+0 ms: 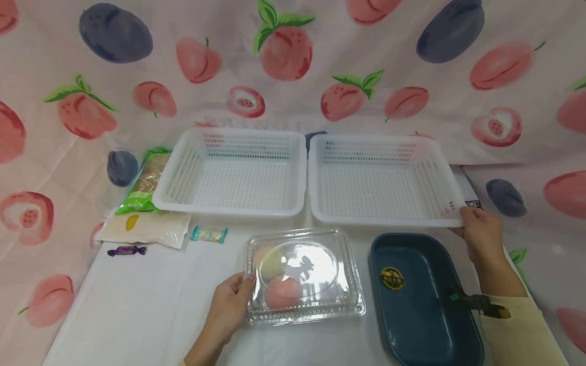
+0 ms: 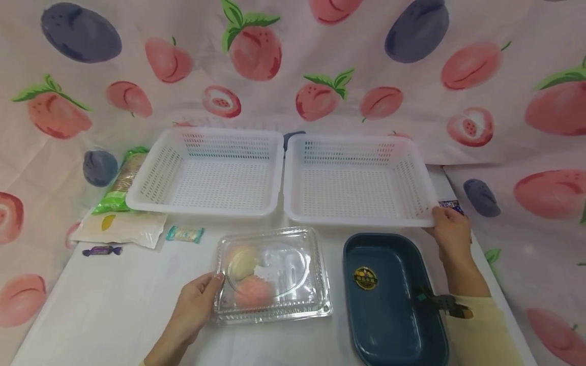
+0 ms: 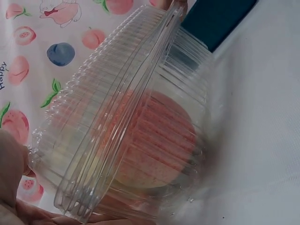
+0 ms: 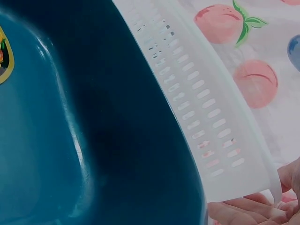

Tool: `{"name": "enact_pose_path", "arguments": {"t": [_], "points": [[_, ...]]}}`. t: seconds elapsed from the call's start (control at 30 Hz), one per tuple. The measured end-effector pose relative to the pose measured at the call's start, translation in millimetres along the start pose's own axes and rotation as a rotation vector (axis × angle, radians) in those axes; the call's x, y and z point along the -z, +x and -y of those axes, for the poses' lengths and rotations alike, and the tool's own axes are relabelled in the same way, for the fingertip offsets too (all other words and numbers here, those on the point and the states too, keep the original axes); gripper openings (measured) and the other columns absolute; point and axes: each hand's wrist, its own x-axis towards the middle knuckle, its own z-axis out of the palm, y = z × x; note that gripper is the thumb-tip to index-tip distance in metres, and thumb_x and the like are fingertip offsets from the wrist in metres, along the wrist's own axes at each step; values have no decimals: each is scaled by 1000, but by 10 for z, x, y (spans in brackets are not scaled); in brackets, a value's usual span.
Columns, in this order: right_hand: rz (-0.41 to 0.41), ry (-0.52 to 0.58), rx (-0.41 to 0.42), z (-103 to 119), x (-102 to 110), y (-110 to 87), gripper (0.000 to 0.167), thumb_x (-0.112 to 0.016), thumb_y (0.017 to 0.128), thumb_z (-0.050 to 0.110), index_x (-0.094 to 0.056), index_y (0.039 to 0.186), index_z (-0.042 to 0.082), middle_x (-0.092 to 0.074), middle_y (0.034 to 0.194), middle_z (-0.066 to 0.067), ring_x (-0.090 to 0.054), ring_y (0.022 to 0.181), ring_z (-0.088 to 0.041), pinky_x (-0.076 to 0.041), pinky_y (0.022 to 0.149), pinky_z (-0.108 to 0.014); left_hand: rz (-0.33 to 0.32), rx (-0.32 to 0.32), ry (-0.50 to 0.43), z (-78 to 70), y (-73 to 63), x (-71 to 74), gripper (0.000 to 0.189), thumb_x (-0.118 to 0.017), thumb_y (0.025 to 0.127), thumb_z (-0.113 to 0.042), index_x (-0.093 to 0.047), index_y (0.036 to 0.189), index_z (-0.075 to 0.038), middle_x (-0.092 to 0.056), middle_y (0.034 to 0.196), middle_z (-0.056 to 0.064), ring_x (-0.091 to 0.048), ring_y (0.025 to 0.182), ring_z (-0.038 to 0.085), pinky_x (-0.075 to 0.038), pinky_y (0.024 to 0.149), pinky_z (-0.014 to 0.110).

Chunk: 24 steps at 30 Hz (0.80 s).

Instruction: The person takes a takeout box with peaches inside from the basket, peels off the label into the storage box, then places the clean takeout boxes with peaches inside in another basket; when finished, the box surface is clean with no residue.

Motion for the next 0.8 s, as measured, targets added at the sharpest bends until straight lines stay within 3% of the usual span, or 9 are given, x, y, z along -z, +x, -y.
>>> {"name": "enact_pose_path", "arguments": {"t": [0.1, 0.23, 0.33, 0.5, 0.63, 0.7, 0.8], "points": [[0, 25, 0, -3, -4, -2, 61, -42, 111, 32, -38, 156, -9, -37, 155, -30, -50, 140, -41, -55, 73, -12, -1, 0, -6, -36, -20, 34, 49, -53, 109, -25, -56, 137, 15, -69, 79, 9, -61, 63, 13, -50, 48, 22], [-9, 29, 6, -10, -7, -7, 61, -42, 111, 30, -37, 155, -11, -37, 155, -32, -55, 135, -34, -55, 71, -10, 0, -37, -43, -131, -65, 108, 48, -54, 110, -24, -57, 137, 16, -76, 97, 16, -73, 85, 19, -61, 65, 25], [-16, 57, 4, -13, -5, -9, 60, -42, 110, 28, -38, 154, -13, -38, 154, -33, -68, 119, -18, -55, 69, -10, -6, -63, -56, -256, -96, 175, 46, -54, 110, -23, -58, 136, 15, -76, 108, 21, -72, 95, 20, -62, 72, 25], [-21, 131, 13, -18, 10, -10, 56, -46, 110, 25, -42, 151, -13, -45, 142, -28, -72, 91, -1, -57, 68, -12, -16, -109, -37, -516, -79, 263, 43, -54, 110, -20, -61, 135, 13, -75, 102, 19, -67, 87, 16, -58, 66, 24], [-30, 153, 17, -25, -2, -7, 49, -48, 110, 24, -48, 145, -10, -48, 136, -23, -68, 83, 4, -57, 70, -13, -6, -150, -41, -719, -9, 297, 40, -52, 110, -18, -63, 133, 12, -72, 86, 14, -65, 74, 14, -55, 58, 23], [-29, 141, 20, -27, -11, -3, 49, -47, 110, 24, -49, 144, -11, -47, 139, -26, -69, 88, 1, -57, 71, -13, 1, -168, -46, -821, 34, 302, 38, -52, 110, -18, -64, 131, 11, -70, 85, 16, -62, 71, 14, -54, 57, 23], [-25, 89, 26, -26, -27, 3, 53, -45, 111, 25, -45, 148, -13, -43, 146, -28, -71, 106, -9, -57, 74, -13, 21, -203, -50, -977, 111, 302, 41, -50, 111, -20, -62, 133, 12, -74, 103, 23, -69, 83, 17, -60, 66, 25]]}}
